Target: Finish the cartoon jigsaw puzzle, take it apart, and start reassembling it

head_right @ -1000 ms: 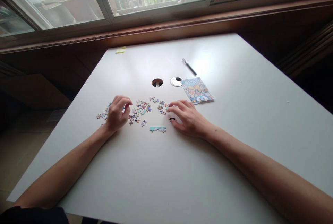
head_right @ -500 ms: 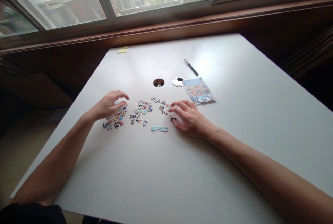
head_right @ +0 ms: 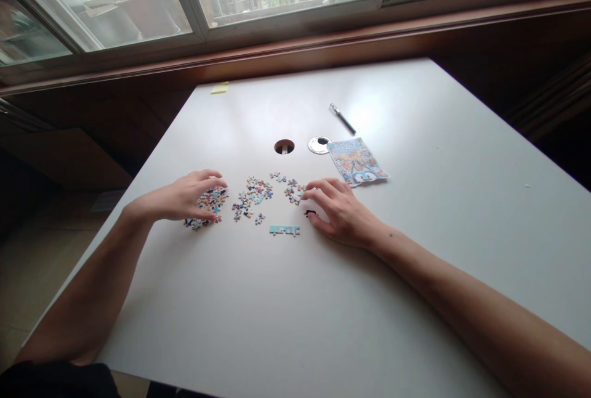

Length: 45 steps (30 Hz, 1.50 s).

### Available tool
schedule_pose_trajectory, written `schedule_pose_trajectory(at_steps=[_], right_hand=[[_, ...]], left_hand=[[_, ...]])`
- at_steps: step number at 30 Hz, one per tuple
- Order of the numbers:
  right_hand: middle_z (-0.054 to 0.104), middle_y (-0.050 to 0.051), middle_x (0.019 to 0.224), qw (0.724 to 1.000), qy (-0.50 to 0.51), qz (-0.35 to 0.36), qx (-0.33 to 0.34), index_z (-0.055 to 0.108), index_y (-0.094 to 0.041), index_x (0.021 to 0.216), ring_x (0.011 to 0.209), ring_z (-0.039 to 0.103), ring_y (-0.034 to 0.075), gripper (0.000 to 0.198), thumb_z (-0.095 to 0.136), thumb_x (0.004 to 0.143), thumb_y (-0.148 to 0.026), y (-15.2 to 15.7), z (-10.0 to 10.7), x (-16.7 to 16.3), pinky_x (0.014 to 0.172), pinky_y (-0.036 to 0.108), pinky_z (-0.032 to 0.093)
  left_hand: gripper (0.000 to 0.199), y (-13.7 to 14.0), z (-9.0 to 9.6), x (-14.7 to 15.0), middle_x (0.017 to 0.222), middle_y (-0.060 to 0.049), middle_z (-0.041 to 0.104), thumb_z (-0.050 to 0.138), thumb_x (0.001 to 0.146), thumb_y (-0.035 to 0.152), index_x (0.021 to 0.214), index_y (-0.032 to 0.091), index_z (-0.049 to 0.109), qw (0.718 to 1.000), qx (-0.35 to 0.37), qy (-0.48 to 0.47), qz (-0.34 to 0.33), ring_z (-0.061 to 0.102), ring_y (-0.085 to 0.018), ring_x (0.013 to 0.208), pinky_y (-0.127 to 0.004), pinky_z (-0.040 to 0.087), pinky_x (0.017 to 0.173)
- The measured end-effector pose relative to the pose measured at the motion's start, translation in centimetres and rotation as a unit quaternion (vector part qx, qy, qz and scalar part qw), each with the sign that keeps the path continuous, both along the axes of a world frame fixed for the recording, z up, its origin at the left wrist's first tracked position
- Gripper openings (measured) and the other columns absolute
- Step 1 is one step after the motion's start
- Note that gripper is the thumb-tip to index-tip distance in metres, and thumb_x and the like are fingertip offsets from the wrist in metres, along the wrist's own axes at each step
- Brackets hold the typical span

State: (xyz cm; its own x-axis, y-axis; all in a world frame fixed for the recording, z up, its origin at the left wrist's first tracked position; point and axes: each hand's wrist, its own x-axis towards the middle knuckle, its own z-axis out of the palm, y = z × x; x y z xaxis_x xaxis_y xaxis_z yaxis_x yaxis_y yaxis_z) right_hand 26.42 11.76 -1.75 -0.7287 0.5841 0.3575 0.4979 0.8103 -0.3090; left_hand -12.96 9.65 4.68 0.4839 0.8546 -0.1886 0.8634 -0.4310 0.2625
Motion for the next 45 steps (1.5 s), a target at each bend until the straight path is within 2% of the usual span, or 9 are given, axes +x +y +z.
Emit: schedule_pose_trajectory(at_steps=[4,7,11,18,22,27,32,35,45], right_hand=[[0.059,0.01,0.128,1.0,0.003,0.002,-0.001,0.056,-0.027,0.121,0.118,0.052,0.031,0.034,0.06,0.087,-0.024,0.0,0.0,0.0,0.101,0.053,0.042],[0.059,0.01,0.128,1.0,0.0,0.003,0.0,0.056,-0.027,0.121,0.118,0.052,0.031,0.034,0.06,0.088,-0.024,0.0,0.0,0.0,0.101,0.053,0.042],[0.058,0.01,0.129,1.0,-0.008,0.002,0.004,0.054,-0.026,0.122,0.119,0.051,0.031,0.033,0.059,0.089,-0.024,0.0,0.0,0.0,0.101,0.052,0.041],[0.058,0.01,0.129,1.0,-0.007,0.001,0.001,0.055,-0.026,0.121,0.119,0.051,0.03,0.032,0.059,0.089,-0.024,-0.1,0.2,0.0,0.102,0.052,0.041],[0.058,0.011,0.129,1.0,-0.009,0.001,0.003,0.055,-0.025,0.121,0.119,0.051,0.03,0.032,0.059,0.089,-0.024,-0.1,0.1,0.0,0.102,0.051,0.041],[0.058,0.011,0.129,1.0,-0.012,0.001,0.012,0.054,-0.025,0.121,0.119,0.05,0.03,0.031,0.058,0.09,-0.024,-0.1,0.0,0.0,0.102,0.052,0.041],[0.057,0.011,0.13,1.0,-0.014,0.003,0.012,0.053,-0.025,0.122,0.119,0.05,0.03,0.032,0.059,0.09,-0.024,0.0,-0.1,0.1,0.103,0.052,0.041],[0.057,0.011,0.13,1.0,-0.011,0.003,0.013,0.053,-0.025,0.122,0.119,0.05,0.03,0.033,0.059,0.09,-0.024,0.0,-0.1,0.1,0.103,0.052,0.041],[0.057,0.011,0.131,1.0,-0.01,0.003,0.012,0.054,-0.025,0.123,0.119,0.05,0.031,0.035,0.06,0.089,-0.023,0.0,-0.2,0.1,0.102,0.053,0.041]], left_hand=[[0.026,0.4,-0.3,1.3,0.111,-0.007,0.064,0.06,0.089,0.044,0.104,0.025,0.069,0.996,0.032,-0.077,-0.009,0.063,-0.022,0.095,-0.033,0.049,0.084],[0.019,0.6,-0.5,1.7,0.094,-0.005,0.065,0.059,0.089,0.036,0.085,0.023,0.072,0.994,0.021,-0.105,-0.016,0.063,-0.018,0.079,-0.03,0.048,0.072],[0.016,0.7,-0.2,1.2,0.086,-0.003,0.066,0.061,0.085,0.03,0.076,0.022,0.071,0.996,0.016,-0.085,-0.009,0.062,-0.016,0.073,-0.028,0.046,0.067],[0.015,-0.2,0.5,2.4,0.094,-0.004,0.068,0.061,0.087,0.032,0.087,0.023,0.073,0.995,-0.004,-0.096,-0.027,0.064,-0.018,0.079,-0.028,0.048,0.071],[0.015,-0.5,0.2,3.6,0.091,-0.004,0.069,0.061,0.087,0.03,0.084,0.024,0.074,0.994,-0.023,-0.098,-0.042,0.064,-0.017,0.076,-0.027,0.047,0.068],[0.015,-0.7,-0.4,4.4,0.092,-0.004,0.067,0.058,0.09,0.026,0.089,0.022,0.073,0.994,0.004,-0.102,-0.041,0.062,-0.015,0.073,-0.026,0.045,0.065],[0.023,-0.7,-0.5,4.2,0.113,-0.007,0.066,0.062,0.089,0.031,0.11,0.023,0.069,0.99,0.069,-0.104,-0.061,0.061,-0.022,0.103,-0.034,0.05,0.087],[0.033,-0.6,-0.6,4.2,0.123,-0.007,0.064,0.07,0.085,0.034,0.116,0.024,0.067,0.989,0.075,-0.088,-0.091,0.057,-0.026,0.114,-0.04,0.047,0.098],[0.035,-0.6,-1.9,5.1,0.126,-0.008,0.063,0.066,0.089,0.029,0.123,0.024,0.064,0.987,0.103,-0.092,-0.084,0.058,-0.025,0.116,-0.04,0.048,0.097]])
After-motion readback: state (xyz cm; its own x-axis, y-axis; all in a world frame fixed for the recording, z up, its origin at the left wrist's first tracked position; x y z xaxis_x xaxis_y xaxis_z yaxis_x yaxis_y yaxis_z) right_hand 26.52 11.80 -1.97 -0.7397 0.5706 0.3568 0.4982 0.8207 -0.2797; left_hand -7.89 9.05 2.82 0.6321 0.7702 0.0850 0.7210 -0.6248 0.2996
